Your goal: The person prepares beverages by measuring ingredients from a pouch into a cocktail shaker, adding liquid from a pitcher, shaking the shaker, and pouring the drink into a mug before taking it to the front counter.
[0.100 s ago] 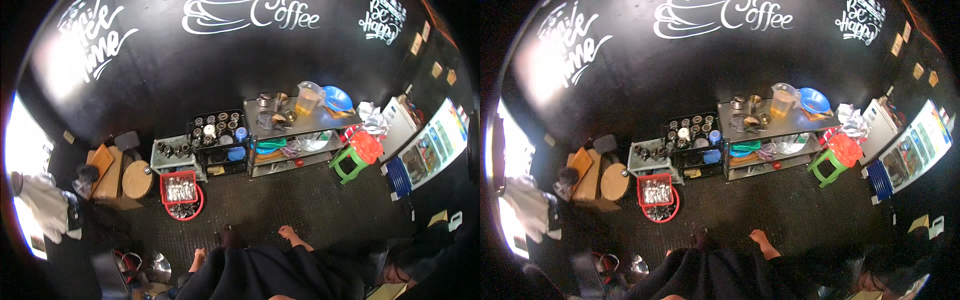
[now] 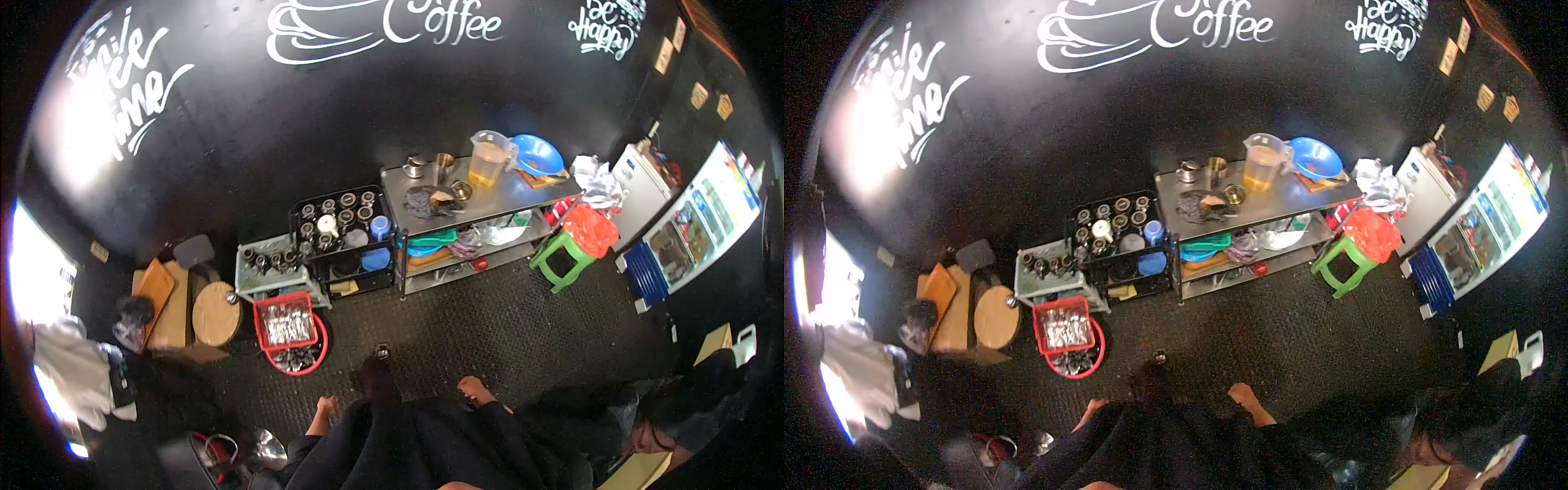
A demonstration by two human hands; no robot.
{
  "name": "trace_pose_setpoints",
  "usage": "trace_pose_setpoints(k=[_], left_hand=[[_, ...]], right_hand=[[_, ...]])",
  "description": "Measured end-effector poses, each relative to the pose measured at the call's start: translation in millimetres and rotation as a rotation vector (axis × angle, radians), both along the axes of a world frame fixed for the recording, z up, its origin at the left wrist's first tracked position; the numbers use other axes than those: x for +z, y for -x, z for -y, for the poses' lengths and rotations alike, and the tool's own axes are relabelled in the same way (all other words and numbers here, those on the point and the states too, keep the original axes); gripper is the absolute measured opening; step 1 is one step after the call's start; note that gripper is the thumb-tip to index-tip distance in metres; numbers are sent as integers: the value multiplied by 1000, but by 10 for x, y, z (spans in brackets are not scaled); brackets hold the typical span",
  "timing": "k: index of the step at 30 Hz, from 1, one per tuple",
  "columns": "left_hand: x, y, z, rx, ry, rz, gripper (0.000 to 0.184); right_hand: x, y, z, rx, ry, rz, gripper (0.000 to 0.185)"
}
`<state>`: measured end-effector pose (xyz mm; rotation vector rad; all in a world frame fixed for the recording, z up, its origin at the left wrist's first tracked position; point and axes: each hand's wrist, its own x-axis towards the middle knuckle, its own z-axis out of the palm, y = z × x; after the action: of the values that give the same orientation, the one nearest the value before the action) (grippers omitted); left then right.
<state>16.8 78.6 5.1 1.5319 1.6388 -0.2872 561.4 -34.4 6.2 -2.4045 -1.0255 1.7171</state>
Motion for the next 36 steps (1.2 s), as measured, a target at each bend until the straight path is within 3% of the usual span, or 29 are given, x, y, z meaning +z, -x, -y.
trace_pose_setpoints(k=[3, 6, 10, 11, 15, 17, 19, 22, 23, 24, 25, 26, 27, 28, 29, 30, 32, 34, 35, 36], left_hand=[[-113, -328, -996, 25, 53, -5, 36], [-154, -393, -1733, -13, 64, 79, 31], [-36, -742, -2705, -4, 61, 201, 26], [-5, -811, -2931, 0, 60, 226, 24], [149, -1107, -3594, 54, 92, 328, 19], [134, -1299, -3780, 106, 128, 400, 17], [107, -1445, -3931, 223, 201, 547, 16], [-33, -1768, -4054, 638, 438, 1129, 15], [-86, -1943, -4082, 639, 214, 1157, 15], [155, -2246, -4082, 445, -443, 848, 14], [425, -2565, -4075, 408, -997, 203, 18], [671, -2907, -4106, 603, -1177, 203, 25], [751, -3046, -4219, 672, -1211, 202, 26], [1105, -3339, -4288, 852, -1183, 432, 26], [1415, -3534, -4385, 686, -1223, 309, 29], [1631, -3779, -4519, 663, -1295, 376, 33], [1766, -4178, -4566, 258, -1448, 493, 41], [2099, -4472, -4725, 14, -1503, 431, 40], [2153, -4595, -4744, 15, -1486, 412, 38], [2182, -4706, -4743, 15, -1472, 395, 36]], right_hand=[[-536, -1, -257, -305, -232, -299, 36], [-328, 19, -544, -78, -61, 119, 36], [-213, 19, -1087, -386, -205, 159, 33], [-148, 72, -1275, -272, -260, 364, 33], [-236, 138, -1890, -449, -409, 506, 37], [-122, -24, -2119, -401, -519, 788, 36], [117, -146, -2410, -466, -464, 719, 36], [430, -595, -2870, -631, -396, 555, 33], [527, -829, -3003, -736, -380, 455, 31], [488, -1042, -3162, -721, -376, 454, 31], [349, -1280, -3337, -645, -437, 415, 30], [299, -1580, -3462, -564, -495, 383, 29], [356, -1771, -3598, -490, -642, 311, 28], [432, -1954, -3786, -415, -783, 231, 27], [690, -2122, -4038, -327, -787, 210, 25], [971, -2236, -4364, -238, -798, 188, 22], [927, -2436, -4794, -69, -994, 4, 15], [1161, -2390, -5246, 146, -1109, -133, 13], [1329, -2319, -5404, 161, -1104, -152, 13], [1504, -2237, -5536, 365, -1107, -187, 15]])
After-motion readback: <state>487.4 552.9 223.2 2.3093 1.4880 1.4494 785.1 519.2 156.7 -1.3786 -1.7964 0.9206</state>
